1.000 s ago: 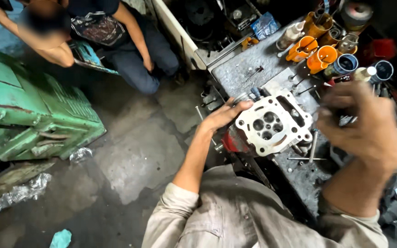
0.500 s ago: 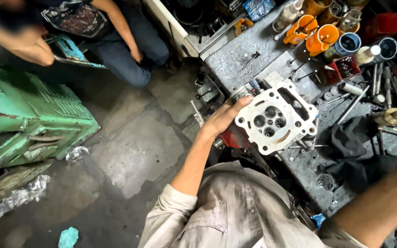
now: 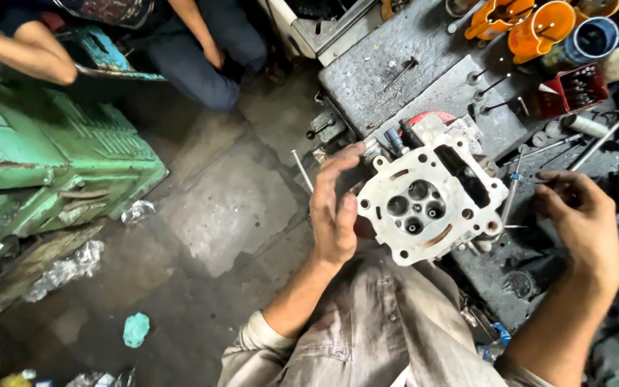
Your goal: The person works on a metallic engine component clamped in a bench vise. They use a small metal rod to clean or adjust internal holes, then use a T-handle tool to tighten or adjust parts within the component. The person repeatedly inserts and removes the rod and adjusts the component by hand.
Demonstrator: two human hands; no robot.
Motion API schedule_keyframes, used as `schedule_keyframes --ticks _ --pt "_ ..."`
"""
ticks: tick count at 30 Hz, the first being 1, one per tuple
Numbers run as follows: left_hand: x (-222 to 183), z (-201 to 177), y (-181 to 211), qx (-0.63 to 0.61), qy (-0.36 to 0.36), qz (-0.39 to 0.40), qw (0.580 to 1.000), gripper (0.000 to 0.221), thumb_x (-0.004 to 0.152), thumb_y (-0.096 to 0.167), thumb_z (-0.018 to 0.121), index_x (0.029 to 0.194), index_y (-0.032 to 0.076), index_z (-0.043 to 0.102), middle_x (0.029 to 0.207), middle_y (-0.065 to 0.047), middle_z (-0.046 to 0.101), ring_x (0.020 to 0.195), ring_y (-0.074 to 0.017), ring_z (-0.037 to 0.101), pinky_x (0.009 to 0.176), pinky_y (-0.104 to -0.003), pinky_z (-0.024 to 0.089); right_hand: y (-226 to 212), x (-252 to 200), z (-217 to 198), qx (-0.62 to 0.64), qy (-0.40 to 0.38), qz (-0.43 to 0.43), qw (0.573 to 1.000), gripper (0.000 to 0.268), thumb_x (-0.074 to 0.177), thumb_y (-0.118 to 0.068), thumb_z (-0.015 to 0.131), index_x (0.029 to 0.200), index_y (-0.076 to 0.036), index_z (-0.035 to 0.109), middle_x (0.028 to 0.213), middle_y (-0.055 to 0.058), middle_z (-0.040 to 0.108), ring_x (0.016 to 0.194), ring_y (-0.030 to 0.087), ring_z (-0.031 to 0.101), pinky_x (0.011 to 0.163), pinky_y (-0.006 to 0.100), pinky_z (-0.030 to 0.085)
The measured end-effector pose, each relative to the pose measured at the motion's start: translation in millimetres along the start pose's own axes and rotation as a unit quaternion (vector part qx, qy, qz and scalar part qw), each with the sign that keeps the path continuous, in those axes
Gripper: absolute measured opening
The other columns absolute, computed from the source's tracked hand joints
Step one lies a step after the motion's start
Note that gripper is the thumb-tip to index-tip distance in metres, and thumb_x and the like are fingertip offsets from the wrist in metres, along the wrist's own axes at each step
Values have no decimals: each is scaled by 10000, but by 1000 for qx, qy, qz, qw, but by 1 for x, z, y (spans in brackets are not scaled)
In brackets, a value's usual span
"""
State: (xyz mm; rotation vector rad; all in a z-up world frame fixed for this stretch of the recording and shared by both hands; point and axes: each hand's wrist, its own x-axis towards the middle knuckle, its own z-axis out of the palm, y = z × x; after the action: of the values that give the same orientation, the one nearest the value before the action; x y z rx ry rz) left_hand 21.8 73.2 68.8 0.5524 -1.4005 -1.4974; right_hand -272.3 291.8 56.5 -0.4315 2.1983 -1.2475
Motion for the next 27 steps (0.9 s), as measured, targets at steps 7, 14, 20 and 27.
schedule_keyframes --ticks 7,14,20,27 --pt "1 30 -11 61 24 -20 998 205 1128 152 477 1265 22 557 1390 -200 618 1347 -270 559 1223 -419 392 7 37 9 19 0 -17 1000 136 1055 -22 718 1182 -26 670 936 -13 629 757 50 570 616 187 397" --pt "3 43 -22 -46 103 -39 993 153 1051 22 499 1201 43 520 1307 -197 634 1339 -300 541 1246 -487 355 -4 53 2 -135 -81 -177 972 284 910 94 665 1190 56 689 993 73 596 877 131 574 784 262 464" --pt "0 40 -28 6 115 -13 993 141 1002 -38 504 1093 61 547 1204 -203 679 1332 -339 565 1280 -531 325 7 62 -10 -79 -89 -112 987 220 1029 37 677 1247 29 705 1157 104 744 1073 137 691 960 263 528" --pt "-3 36 -32 29 100 1 995 130 988 -24 525 1071 72 554 1161 -193 690 1325 -330 559 1285 -542 311 13 72 1 24 -12 -180 983 151 1093 85 665 1235 59 621 1191 136 734 1134 171 728 992 271 576"
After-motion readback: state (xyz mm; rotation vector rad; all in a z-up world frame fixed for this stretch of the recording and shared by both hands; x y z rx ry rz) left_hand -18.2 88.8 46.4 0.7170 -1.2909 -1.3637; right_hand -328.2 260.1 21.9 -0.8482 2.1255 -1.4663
